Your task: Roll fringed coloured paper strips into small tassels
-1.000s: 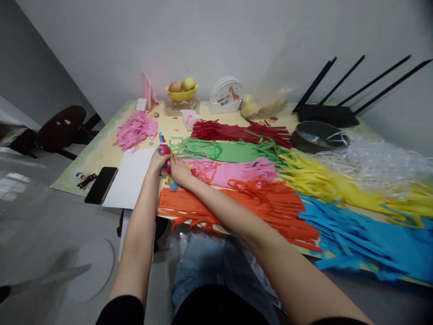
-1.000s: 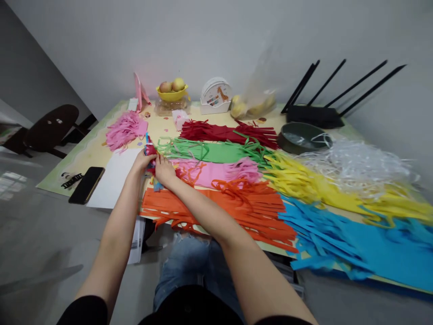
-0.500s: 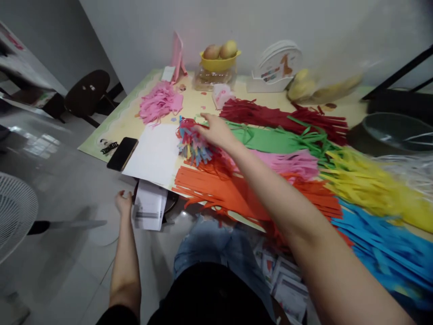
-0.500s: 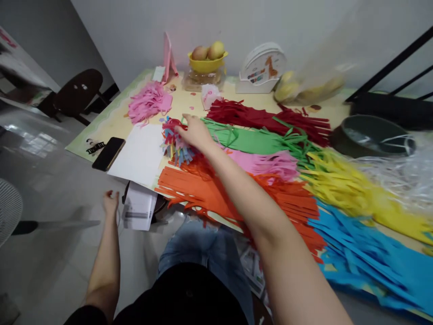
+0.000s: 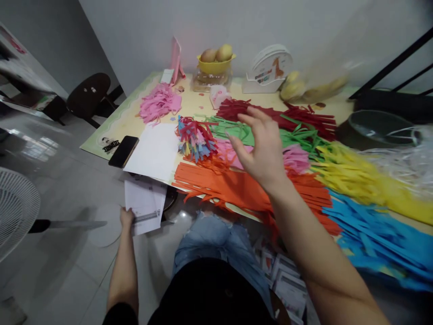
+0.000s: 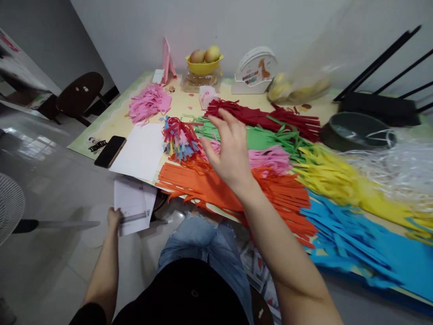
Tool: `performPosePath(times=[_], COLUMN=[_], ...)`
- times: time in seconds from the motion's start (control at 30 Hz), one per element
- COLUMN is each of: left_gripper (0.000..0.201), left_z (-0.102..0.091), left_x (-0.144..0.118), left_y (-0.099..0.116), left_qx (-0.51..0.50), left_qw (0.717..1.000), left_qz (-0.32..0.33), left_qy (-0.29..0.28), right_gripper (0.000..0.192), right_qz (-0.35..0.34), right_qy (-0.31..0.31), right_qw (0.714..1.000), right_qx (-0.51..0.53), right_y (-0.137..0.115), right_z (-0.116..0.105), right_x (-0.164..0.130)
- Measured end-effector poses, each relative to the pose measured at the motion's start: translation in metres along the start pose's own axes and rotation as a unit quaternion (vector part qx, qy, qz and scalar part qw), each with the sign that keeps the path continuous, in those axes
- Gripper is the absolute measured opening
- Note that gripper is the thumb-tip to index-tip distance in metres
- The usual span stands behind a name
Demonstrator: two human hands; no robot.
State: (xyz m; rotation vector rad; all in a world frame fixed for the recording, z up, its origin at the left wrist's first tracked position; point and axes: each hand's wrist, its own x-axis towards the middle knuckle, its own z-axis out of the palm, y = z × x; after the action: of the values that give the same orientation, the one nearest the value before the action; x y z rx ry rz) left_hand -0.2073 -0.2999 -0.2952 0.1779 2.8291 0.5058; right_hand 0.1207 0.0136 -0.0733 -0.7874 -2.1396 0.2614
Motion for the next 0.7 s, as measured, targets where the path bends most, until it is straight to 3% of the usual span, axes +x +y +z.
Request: performPosePath(times=[0.1, 0.2, 0.27, 0.33, 0.4, 0.47, 0.53, 0.6, 0.7], left_gripper=[0.025, 0.017, 0.018, 0.023, 0.029, 0.03, 0.025, 0.023, 0.047], left_z=[-0.043, -0.088, -0.108, -0.113, -0.102, -0.079, -0.056, -0.04, -0.039], left_x=[-0.02, -0.048, -0.07, -0.096, -0.124, -0.154, -0.184, -0.209, -0.234], left_y=[-0.037, -0.065, -0.067, -0.05, -0.014, 0.033, 0.085, 0.134, 0.195], left_qx=[-0.101, -0.182, -0.239, -0.314, -0.386, -0.427, -0.458, -0.457, -0.47], left_qw=[0.989, 0.956, 0.921, 0.883, 0.865, 0.873, 0.856, 0.825, 0.763], left_qz=[-0.034, -0.035, -0.009, 0.052, 0.124, 0.174, 0.242, 0.316, 0.426], left_qy=[0.106, 0.229, 0.307, 0.344, 0.296, 0.156, 0.007, -0.106, -0.124], right_gripper=[0.041, 0.036, 0.036, 0.044, 0.06, 0.074, 0.069, 0.058, 0.046], right_qz=[-0.001, 0.009, 0.027, 0.065, 0.113, 0.163, 0.227, 0.303, 0.373], right_qy=[-0.001, -0.038, -0.086, -0.144, -0.2, -0.227, -0.21, -0.153, -0.095], right_qw=[0.997, 0.985, 0.967, 0.937, 0.891, 0.837, 0.802, 0.8, 0.811], right_qx=[0.073, 0.17, 0.239, 0.31, 0.392, 0.471, 0.51, 0.495, 0.441], right_y=[-0.023, -0.044, -0.056, -0.067, -0.073, -0.071, -0.057, -0.036, -0.008], right_z=[-0.007, 0.0, 0.011, 0.023, 0.031, 0.03, 0.017, -0.007, -0.047], right_x=[-0.031, -0.06, -0.076, -0.087, -0.095, -0.1, -0.106, -0.118, -0.146])
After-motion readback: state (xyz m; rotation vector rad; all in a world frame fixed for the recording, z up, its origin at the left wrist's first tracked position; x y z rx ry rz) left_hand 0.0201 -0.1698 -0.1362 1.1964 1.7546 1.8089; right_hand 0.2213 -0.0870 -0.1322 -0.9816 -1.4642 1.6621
